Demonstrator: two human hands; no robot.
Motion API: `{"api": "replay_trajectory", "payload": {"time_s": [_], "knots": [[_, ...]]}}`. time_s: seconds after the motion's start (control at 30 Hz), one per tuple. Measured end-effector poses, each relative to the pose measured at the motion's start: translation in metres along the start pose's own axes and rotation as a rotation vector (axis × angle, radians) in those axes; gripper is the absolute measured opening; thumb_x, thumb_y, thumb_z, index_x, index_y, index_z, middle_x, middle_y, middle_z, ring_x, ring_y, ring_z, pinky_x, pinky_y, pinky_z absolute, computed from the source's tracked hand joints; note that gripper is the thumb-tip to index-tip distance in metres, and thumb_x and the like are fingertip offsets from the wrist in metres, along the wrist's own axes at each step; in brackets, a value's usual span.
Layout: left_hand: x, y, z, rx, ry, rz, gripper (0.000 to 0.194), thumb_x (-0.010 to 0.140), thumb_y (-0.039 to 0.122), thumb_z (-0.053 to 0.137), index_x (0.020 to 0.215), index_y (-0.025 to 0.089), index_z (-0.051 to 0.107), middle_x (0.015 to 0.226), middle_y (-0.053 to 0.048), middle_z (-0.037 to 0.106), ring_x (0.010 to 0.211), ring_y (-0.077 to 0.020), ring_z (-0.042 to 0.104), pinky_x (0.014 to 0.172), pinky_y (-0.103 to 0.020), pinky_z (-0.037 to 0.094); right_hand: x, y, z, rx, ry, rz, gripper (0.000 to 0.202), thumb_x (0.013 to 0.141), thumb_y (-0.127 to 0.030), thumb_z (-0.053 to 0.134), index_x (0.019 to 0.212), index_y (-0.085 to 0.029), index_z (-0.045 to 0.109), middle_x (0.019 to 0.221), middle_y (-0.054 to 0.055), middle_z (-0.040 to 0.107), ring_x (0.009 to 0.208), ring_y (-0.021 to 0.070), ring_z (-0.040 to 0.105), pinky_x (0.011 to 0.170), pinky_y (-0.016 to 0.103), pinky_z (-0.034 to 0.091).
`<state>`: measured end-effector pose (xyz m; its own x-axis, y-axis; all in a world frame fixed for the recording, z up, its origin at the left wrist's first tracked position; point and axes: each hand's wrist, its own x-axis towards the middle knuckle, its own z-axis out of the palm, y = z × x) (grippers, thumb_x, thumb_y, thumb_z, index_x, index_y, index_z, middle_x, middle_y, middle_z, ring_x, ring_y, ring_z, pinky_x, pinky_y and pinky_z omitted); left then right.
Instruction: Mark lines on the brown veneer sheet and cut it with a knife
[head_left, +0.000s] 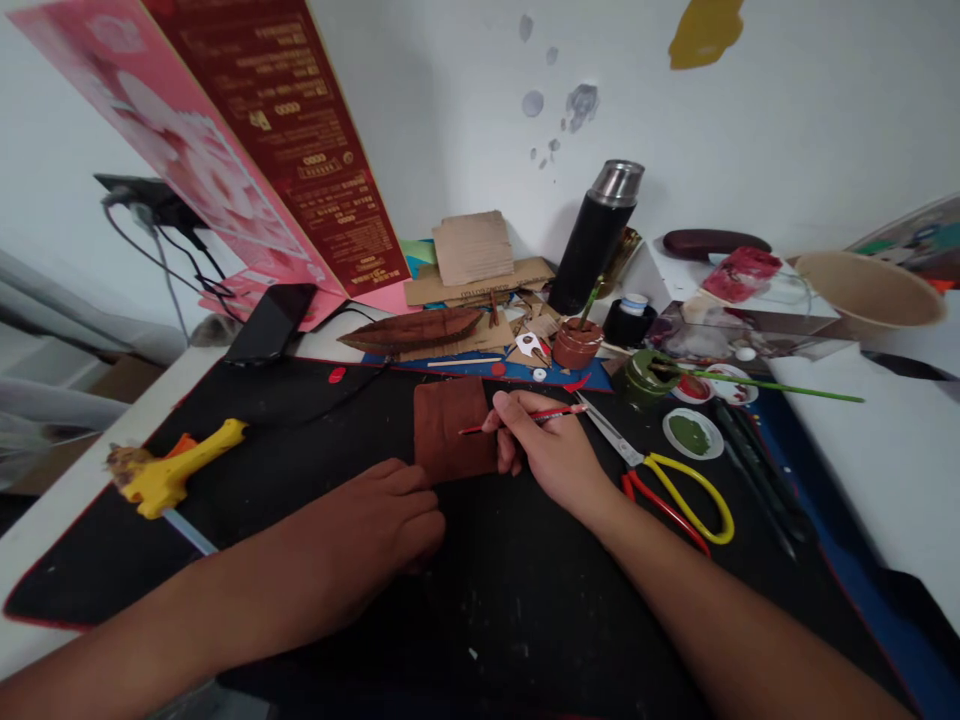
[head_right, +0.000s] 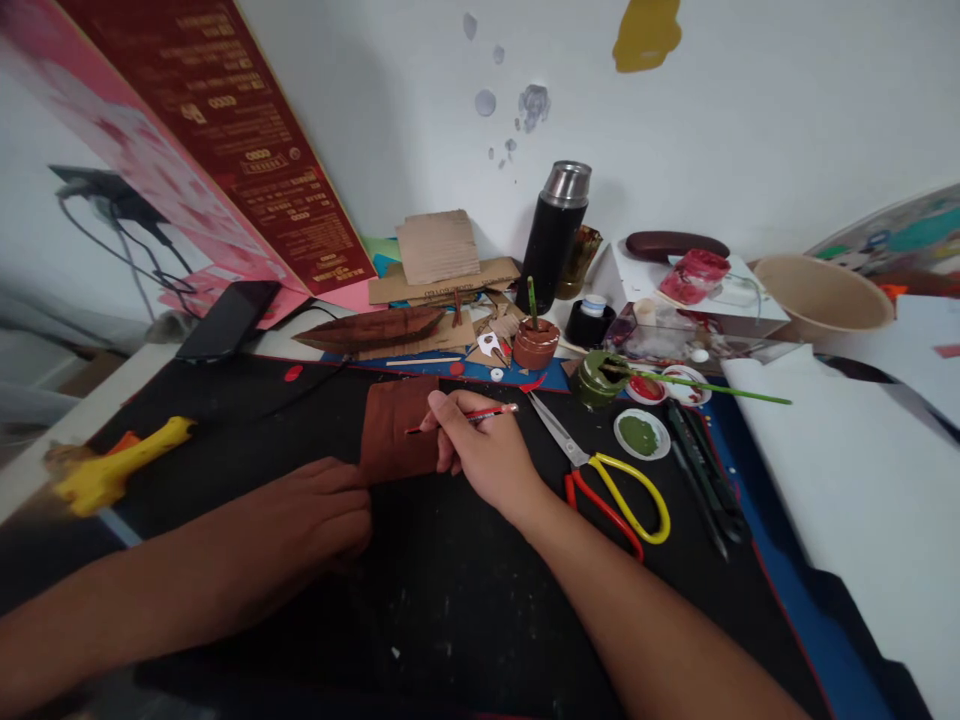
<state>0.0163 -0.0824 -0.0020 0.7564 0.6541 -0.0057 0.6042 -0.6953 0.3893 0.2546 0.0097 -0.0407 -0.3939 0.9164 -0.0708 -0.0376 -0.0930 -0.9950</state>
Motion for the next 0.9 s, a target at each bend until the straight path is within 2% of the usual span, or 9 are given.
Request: {"api": "replay_trajectory", "payload": {"time_s": [0.1, 0.17, 0.3, 0.37, 0.53, 0.7, 0.9], "knots": [[-0.015, -0.005, -0.002, -0.075, 0.068, -0.085, 0.024, 0.105, 0.01, 0.051, 0.109, 0.028, 0.067, 0.101, -0.001, 0.072, 0.093, -0.0194, 0.066, 0.084, -0.032, 0.051, 0.0, 0.001, 0.0, 0.029, 0.009, 0.005, 0.051, 0.098, -0.069, 0.067, 0.08, -0.022, 0.07, 0.052, -0.005, 0.058, 0.045, 0.0131, 0.059, 0.044, 0.024, 0.042], [-0.024, -0.01, -0.005, -0.108, 0.14, -0.163, 0.025, 0.108, 0.015, 0.047, 0.109, 0.028, 0.069, 0.1, -0.002, 0.074, 0.091, -0.0187, 0.07, 0.082, -0.03, 0.055, 0.0, 0.001, -0.001, 0.046, 0.018, 0.006, 0.051, 0.097, -0.07, 0.067, 0.081, -0.022, 0.07, 0.051, -0.005, 0.057, 0.045, 0.0132, 0.059, 0.043, 0.024, 0.042], [-0.03, -0.014, -0.002, -0.185, 0.288, -0.338, 0.022, 0.111, 0.035, 0.052, 0.103, 0.027, 0.071, 0.088, 0.001, 0.076, 0.073, -0.0166, 0.072, 0.065, -0.025, 0.057, 0.001, 0.002, -0.001, 0.084, 0.051, 0.003, 0.05, 0.097, -0.07, 0.068, 0.081, -0.022, 0.07, 0.052, -0.006, 0.057, 0.044, 0.0125, 0.058, 0.043, 0.024, 0.042], [-0.029, -0.014, 0.004, -0.2, 0.354, -0.39, 0.023, 0.111, 0.042, 0.055, 0.107, 0.028, 0.072, 0.092, 0.0, 0.078, 0.077, -0.0178, 0.074, 0.068, -0.025, 0.059, 0.001, 0.001, 0.0, 0.092, 0.073, -0.001, 0.05, 0.097, -0.07, 0.068, 0.081, -0.023, 0.07, 0.052, -0.006, 0.057, 0.044, 0.0125, 0.058, 0.043, 0.025, 0.043], [-0.017, -0.016, 0.021, -0.122, 0.366, -0.345, 0.023, 0.112, 0.035, 0.053, 0.111, 0.027, 0.075, 0.095, -0.002, 0.077, 0.086, -0.0187, 0.073, 0.076, -0.028, 0.058, 0.001, -0.004, -0.003, 0.074, 0.14, -0.021, 0.05, 0.097, -0.07, 0.069, 0.08, -0.023, 0.07, 0.052, -0.005, 0.057, 0.044, 0.0134, 0.06, 0.042, 0.024, 0.043], [-0.002, -0.019, 0.029, -0.04, 0.376, -0.343, 0.02, 0.11, 0.029, 0.056, 0.117, 0.024, 0.074, 0.099, -0.003, 0.077, 0.09, -0.0199, 0.073, 0.081, -0.032, 0.059, 0.003, -0.008, -0.01, 0.072, 0.249, -0.096, 0.049, 0.097, -0.069, 0.071, 0.08, -0.023, 0.071, 0.052, -0.004, 0.057, 0.044, 0.0139, 0.06, 0.042, 0.025, 0.044], [0.011, -0.016, 0.037, -0.022, 0.407, -0.351, 0.019, 0.11, 0.025, 0.055, 0.12, 0.021, 0.071, 0.111, -0.006, 0.072, 0.1, -0.0204, 0.071, 0.089, -0.035, 0.061, 0.003, -0.007, -0.009, 0.065, 0.22, -0.082, 0.051, 0.095, -0.071, 0.073, 0.079, -0.023, 0.07, 0.051, -0.004, 0.057, 0.044, 0.0134, 0.059, 0.042, 0.025, 0.043]]}}
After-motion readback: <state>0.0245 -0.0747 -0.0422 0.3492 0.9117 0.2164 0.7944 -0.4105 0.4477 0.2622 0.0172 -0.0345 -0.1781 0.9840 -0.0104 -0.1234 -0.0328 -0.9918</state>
